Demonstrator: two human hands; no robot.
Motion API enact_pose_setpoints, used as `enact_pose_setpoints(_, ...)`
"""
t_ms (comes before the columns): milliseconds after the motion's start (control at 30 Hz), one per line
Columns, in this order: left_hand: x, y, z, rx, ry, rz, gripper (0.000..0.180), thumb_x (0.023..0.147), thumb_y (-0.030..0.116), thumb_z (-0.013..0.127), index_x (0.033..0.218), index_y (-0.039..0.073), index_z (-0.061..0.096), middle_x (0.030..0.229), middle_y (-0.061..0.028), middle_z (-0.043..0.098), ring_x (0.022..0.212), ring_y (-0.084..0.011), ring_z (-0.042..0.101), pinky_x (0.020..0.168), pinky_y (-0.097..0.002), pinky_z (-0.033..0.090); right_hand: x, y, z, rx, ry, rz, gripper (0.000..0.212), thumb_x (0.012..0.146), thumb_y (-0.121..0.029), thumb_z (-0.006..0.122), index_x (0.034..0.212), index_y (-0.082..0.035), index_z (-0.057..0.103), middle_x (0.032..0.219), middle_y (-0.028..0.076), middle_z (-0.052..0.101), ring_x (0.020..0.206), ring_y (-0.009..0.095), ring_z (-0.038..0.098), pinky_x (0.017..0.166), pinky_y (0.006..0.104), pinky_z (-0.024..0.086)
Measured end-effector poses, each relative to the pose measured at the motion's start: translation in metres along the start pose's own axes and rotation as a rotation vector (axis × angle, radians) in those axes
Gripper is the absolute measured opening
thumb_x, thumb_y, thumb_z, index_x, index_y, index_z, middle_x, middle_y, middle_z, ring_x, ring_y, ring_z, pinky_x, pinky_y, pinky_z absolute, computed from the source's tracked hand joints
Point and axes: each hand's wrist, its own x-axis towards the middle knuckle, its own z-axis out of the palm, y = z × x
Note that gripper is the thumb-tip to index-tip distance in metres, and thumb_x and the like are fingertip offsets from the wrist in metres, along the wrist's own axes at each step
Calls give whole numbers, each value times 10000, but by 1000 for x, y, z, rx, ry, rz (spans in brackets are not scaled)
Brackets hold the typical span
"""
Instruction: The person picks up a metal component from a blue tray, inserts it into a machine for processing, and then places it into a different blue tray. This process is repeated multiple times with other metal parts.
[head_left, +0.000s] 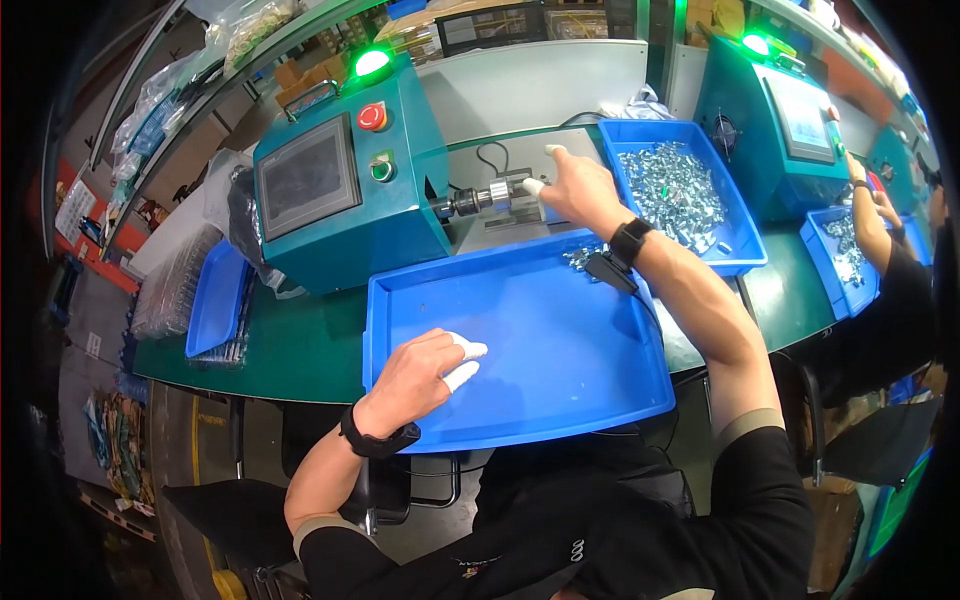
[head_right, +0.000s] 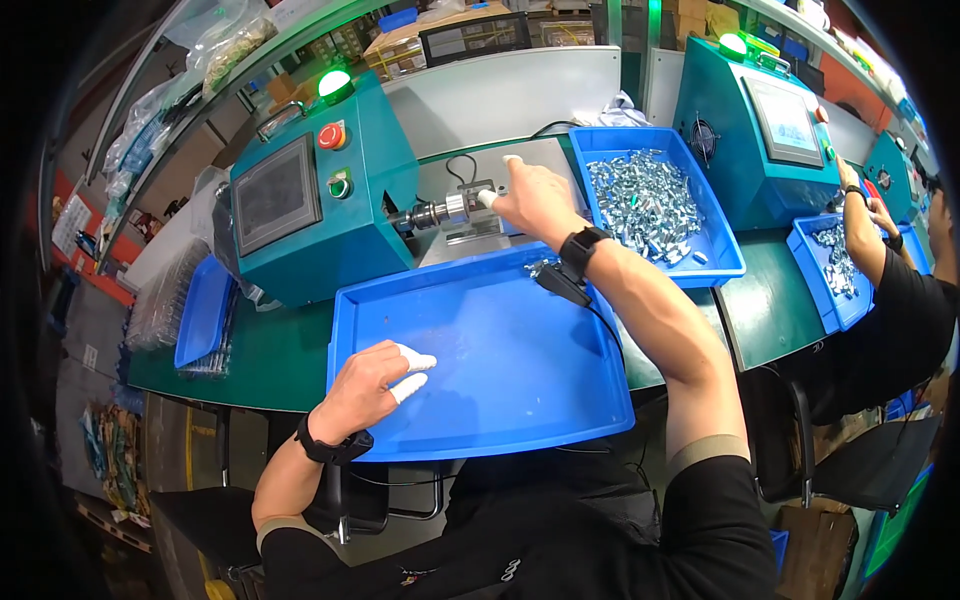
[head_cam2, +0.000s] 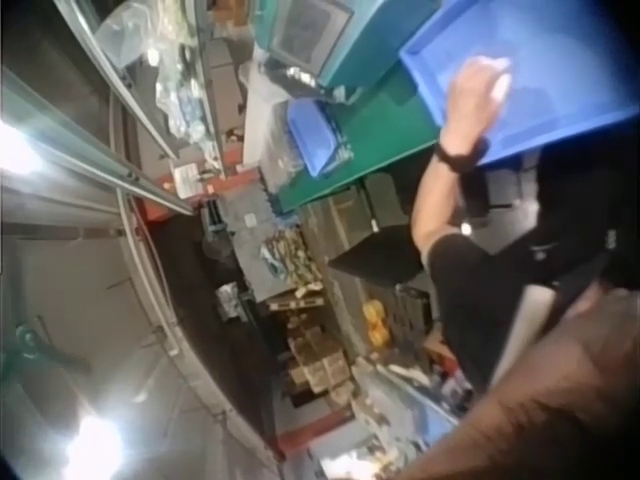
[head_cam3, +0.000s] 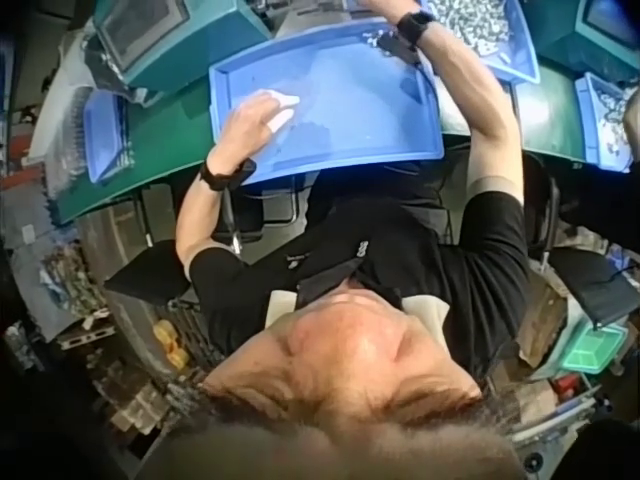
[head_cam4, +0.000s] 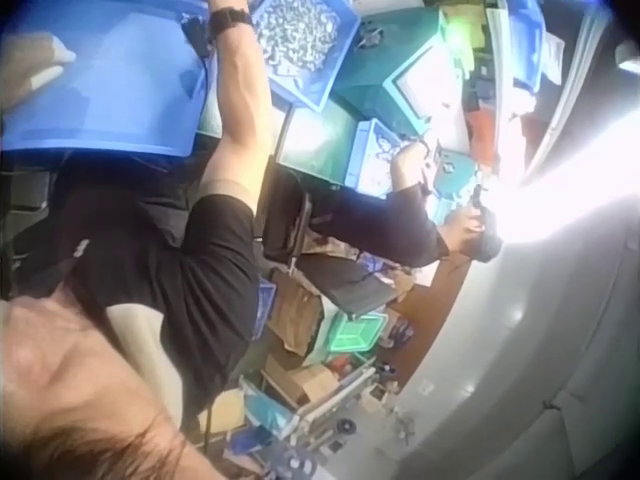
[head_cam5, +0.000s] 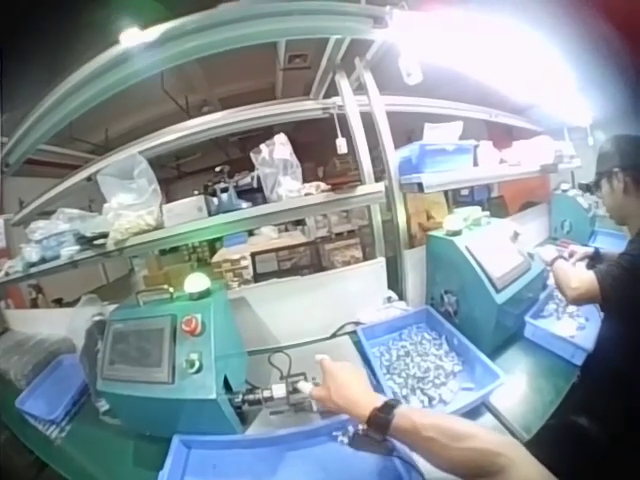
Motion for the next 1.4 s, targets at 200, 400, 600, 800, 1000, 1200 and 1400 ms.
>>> enact_pose_setpoints(200,31,12,4,-2,-66,45,268,865,47,792,1133,49,775,971,-102,741,890,-312,686,783,-396,561,13,-9,-7,-233,-171,-16,584,916,-390,735,1318,18,627,959,238,750,960,410,728,859,505,567)
enact_pose_setpoints(400,71,5,32,-80,-85,56,241,872,44,776,1112,44,763,1017,-126,746,931,-339,699,816,-415,565,-3,13,-22,-117,35,-28,412,891,-318,727,1152,-9,649,948,205,756,962,387,740,861,500,574)
enact_pose_setpoints(600,127,0,73,-80,-121,89,239,871,61,777,1109,49,755,1017,-137,735,943,-342,691,824,-413,558,-44,99,-71,-114,41,171,503,902,-343,733,1279,-23,638,1050,212,755,1033,402,719,920,494,564)
enact_pose_setpoints(800,179,6,121,53,-28,182,279,856,131,816,1107,48,727,938,-124,657,905,-338,645,802,-437,535,-70,149,-89,247,628,158,575,944,-238,774,1449,-37,588,1113,169,758,1009,262,740,860,388,586)
enact_pose_setpoints(1000,193,18,147,73,35,186,305,841,163,836,1086,41,703,918,-120,615,885,-337,624,795,-457,526,-94,137,-74,441,601,166,517,957,-146,756,1439,-38,605,1119,129,759,994,187,732,799,322,595)
enact_pose_setpoints(1200,191,18,148,134,77,252,265,840,164,833,1035,35,707,896,-117,624,860,-329,636,761,-446,537,-99,135,-78,583,590,167,429,972,-107,736,1386,-30,653,1087,106,765,978,153,723,762,282,597)
enact_pose_setpoints(1400,154,26,116,176,-11,259,204,843,158,825,979,42,724,871,-106,630,850,-322,649,738,-436,548,-107,139,-83,627,523,200,387,986,-128,731,1353,-20,679,1078,98,767,975,138,713,778,284,590)
